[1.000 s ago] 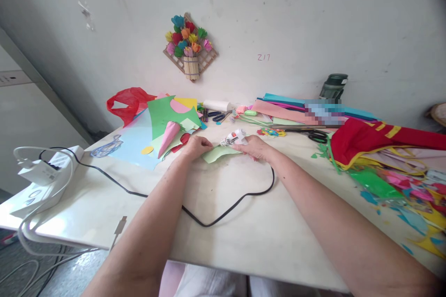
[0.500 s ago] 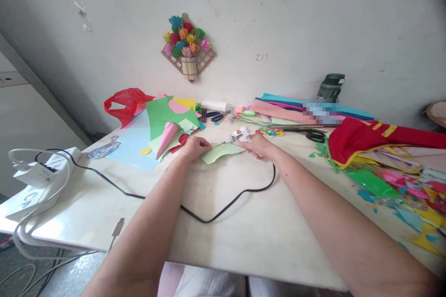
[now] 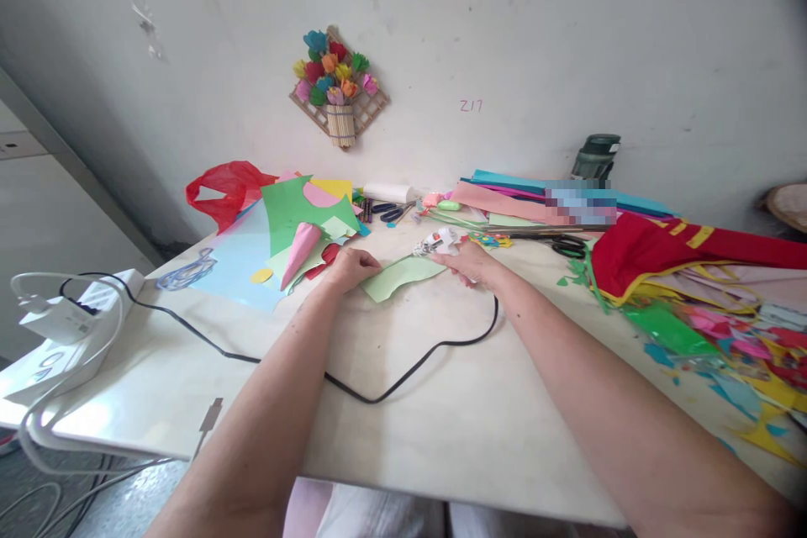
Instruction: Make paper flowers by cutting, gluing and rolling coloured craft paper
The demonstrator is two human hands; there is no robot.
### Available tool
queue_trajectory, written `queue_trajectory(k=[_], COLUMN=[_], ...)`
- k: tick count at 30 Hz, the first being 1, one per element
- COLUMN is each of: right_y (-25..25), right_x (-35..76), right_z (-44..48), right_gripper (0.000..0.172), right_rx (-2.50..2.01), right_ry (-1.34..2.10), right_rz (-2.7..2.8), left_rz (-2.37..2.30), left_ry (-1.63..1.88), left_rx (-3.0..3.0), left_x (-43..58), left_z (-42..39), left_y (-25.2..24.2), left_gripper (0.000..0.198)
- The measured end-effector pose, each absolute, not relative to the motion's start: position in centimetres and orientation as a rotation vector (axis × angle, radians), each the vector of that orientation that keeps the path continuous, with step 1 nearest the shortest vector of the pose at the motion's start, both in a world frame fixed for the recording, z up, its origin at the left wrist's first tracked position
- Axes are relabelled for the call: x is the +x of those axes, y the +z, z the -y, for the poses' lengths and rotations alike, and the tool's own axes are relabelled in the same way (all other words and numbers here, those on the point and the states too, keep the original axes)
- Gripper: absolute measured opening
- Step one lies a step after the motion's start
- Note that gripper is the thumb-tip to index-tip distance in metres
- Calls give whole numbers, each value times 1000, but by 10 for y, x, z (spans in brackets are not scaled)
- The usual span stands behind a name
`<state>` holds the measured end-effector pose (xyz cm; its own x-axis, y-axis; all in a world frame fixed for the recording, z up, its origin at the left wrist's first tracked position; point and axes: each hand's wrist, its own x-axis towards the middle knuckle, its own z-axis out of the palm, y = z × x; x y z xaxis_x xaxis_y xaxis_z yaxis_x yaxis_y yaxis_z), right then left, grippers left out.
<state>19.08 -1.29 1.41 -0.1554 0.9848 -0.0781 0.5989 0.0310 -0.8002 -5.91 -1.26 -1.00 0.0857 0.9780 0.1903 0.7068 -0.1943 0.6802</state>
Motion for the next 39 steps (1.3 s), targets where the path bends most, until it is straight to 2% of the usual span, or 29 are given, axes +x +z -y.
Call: queue_trajectory(k=[39], right_y=[20], right_x=[166], right_z=[27], right_gripper=[36], right_rx=[-1467], right_ry=[1043], right_rz=[1994], left_rz=[-1658], left_ry=[928], left_rx=[1952], left_x=[-59], left_z=[10], left_y=[-14], left_gripper=[16])
